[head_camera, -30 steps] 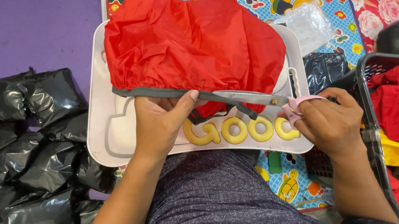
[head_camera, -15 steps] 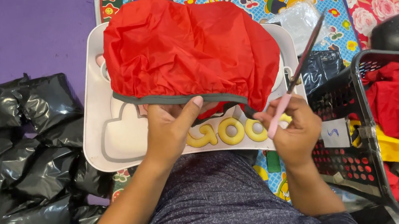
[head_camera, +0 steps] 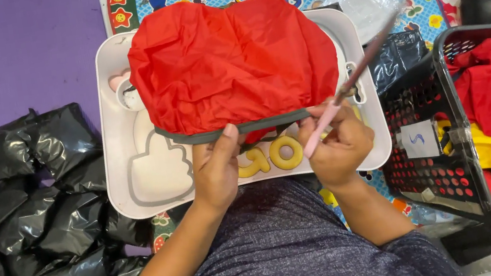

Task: The person uses pink-handled scissors to cut the black elastic band along the edge of a red fabric item. The person holds the fabric steady with their left hand while cutting with their right hand, working over a white tray.

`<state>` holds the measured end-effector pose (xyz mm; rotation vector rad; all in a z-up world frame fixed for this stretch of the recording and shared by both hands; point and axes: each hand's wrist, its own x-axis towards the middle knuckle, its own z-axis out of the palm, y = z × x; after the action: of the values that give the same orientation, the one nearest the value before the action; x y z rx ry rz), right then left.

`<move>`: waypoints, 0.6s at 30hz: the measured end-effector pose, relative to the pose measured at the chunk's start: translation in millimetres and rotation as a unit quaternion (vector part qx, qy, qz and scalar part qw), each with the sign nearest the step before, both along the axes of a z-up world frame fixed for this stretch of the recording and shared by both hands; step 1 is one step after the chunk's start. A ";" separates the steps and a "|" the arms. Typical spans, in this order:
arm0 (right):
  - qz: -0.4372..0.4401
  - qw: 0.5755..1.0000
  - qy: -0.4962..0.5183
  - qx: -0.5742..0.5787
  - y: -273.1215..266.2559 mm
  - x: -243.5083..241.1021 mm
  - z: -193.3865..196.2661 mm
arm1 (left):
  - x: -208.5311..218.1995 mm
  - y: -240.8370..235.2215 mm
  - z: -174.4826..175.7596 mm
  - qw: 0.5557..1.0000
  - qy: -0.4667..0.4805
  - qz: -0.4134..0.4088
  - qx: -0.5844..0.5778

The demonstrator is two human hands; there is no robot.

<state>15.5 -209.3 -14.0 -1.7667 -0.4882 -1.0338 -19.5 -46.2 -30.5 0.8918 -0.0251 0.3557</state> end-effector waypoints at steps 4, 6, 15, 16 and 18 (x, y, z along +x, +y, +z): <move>-0.020 0.998 0.003 0.055 -12.9 7.1 2.9 | 2.6 21.0 15.8 0.996 -0.007 0.068 -0.055; -0.025 0.995 0.025 0.095 -16.9 8.8 1.3 | 5.3 36.5 -7.7 0.986 -0.049 0.133 -0.084; 0.073 0.966 0.064 0.238 -38.7 19.9 4.6 | -8.9 58.6 11.0 0.988 -0.059 0.143 -0.008; 0.072 0.966 0.064 0.238 -37.0 18.9 3.1 | -8.1 56.1 10.1 0.988 -0.059 0.142 -0.008; 0.082 0.963 0.092 0.240 -32.6 18.6 0.2 | -5.0 52.3 8.7 0.992 -0.047 0.114 -0.005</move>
<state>34.1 -241.9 -13.8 -1.3461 -0.2348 -0.7802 -24.5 6.0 -21.8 0.8700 -0.0088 0.6110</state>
